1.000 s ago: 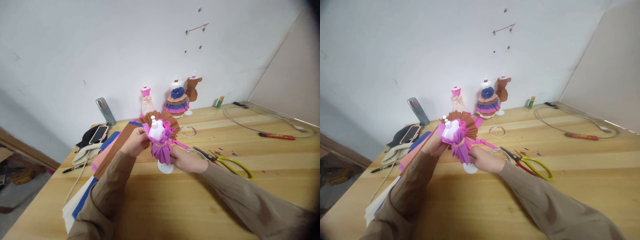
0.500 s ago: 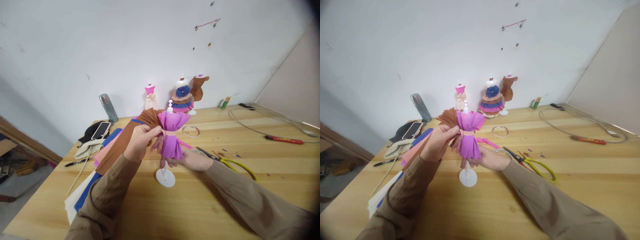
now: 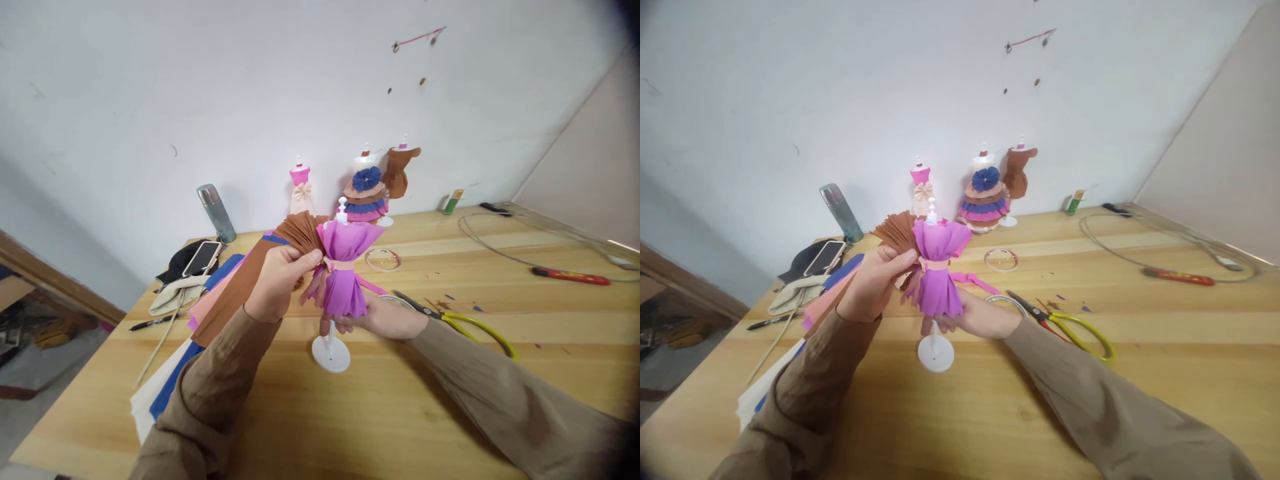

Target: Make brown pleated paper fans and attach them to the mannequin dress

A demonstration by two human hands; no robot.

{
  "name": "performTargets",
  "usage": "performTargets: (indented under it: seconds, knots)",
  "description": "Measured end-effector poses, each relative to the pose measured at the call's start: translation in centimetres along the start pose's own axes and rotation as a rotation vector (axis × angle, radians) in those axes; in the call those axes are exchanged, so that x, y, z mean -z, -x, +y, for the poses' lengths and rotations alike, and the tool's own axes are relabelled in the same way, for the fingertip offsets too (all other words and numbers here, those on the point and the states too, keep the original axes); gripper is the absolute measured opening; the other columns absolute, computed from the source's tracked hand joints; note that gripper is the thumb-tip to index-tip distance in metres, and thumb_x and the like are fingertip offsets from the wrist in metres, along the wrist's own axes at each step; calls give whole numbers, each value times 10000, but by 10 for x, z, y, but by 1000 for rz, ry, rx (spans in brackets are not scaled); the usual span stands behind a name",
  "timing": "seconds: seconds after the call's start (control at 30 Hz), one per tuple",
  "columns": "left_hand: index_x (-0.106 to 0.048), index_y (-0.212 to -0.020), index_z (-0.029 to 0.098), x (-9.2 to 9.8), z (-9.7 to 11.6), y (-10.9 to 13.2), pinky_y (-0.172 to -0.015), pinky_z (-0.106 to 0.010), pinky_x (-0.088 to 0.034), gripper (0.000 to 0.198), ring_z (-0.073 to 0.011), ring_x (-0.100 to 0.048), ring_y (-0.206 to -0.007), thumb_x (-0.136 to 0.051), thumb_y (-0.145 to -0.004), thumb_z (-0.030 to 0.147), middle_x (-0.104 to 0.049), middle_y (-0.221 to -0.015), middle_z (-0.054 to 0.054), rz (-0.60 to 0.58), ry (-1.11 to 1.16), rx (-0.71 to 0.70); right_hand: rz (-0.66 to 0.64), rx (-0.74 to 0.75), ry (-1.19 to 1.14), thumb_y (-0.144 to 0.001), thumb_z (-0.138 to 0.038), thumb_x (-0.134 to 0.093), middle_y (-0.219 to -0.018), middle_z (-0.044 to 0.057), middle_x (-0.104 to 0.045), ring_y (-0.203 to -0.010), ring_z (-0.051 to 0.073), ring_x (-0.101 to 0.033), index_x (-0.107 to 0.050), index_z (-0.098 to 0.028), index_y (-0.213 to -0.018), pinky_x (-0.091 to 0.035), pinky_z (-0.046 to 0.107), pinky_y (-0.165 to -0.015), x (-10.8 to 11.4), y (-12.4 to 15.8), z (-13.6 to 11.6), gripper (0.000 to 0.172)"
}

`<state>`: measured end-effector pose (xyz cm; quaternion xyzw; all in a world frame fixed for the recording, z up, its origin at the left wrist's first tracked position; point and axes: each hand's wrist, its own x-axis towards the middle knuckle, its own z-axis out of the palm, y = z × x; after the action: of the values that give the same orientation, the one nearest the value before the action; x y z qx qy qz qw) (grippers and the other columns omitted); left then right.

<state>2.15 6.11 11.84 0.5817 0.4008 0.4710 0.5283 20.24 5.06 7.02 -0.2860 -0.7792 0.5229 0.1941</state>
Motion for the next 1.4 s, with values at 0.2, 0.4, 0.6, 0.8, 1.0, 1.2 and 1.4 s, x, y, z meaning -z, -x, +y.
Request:
performTargets:
  seconds: [0.2,0.4,0.6,0.8,1.0,1.2,1.4]
  knots:
    - [-679,-585,133,-2,7,1,-535,-239,-379,197,-119,-507,-523,-700,-704,289,-605,-537,-10,112,-189,-169,-1,-2,11,-861,-397,-516,-845,53,-666,-654,132,-516,-666,-165,-891,-472,284,-650,0,-1,1,277]
    - [-705,-590,158,-2,10,1,-640,-251,-411,178,-161,-576,-647,-651,-749,219,-670,-641,-26,159,-453,-374,3,-16,22,-851,-335,-508,-796,48,-669,-647,142,-531,-686,-187,-816,-465,288,-640,-1,0,0,234]
    - [-672,-540,184,4,13,0,-734,-279,-417,213,-207,-588,-743,-647,-749,222,-650,-660,-39,158,-572,-453,14,-44,16,-838,-348,-509,-823,51,-678,-648,141,-530,-679,-177,-838,-472,289,-647,-1,1,-7,241]
    - [-680,-652,218,10,13,-4,-845,-339,-419,200,-256,-568,-884,-582,-807,299,-678,-799,-83,75,-713,-607,15,-52,31,-832,-346,-502,-790,52,-668,-653,151,-546,-676,-180,-831,-479,290,-638,-2,0,-8,241]
    - [-642,-684,203,17,14,-9,-851,-346,-445,223,-241,-578,-888,-557,-845,332,-630,-780,-76,31,-879,-733,23,-51,31,-830,-342,-525,-778,46,-680,-652,155,-571,-692,-205,-815,-495,286,-644,-2,2,-9,217]
    - [-636,-700,186,26,17,-12,-860,-352,-443,207,-215,-576,-858,-543,-870,256,-625,-793,-74,-89,-900,-852,-29,-37,4,-860,-364,-519,-811,52,-672,-662,135,-548,-677,-160,-867,-491,282,-675,-2,2,-6,258]
    - [-647,-745,191,27,21,-8,-925,-377,-426,182,-245,-588,-970,-578,-875,300,-635,-842,-84,-129,-770,-770,-73,-25,-15,-897,-356,-485,-833,60,-662,-663,121,-510,-683,-137,-870,-466,263,-665,-2,2,-5,297]
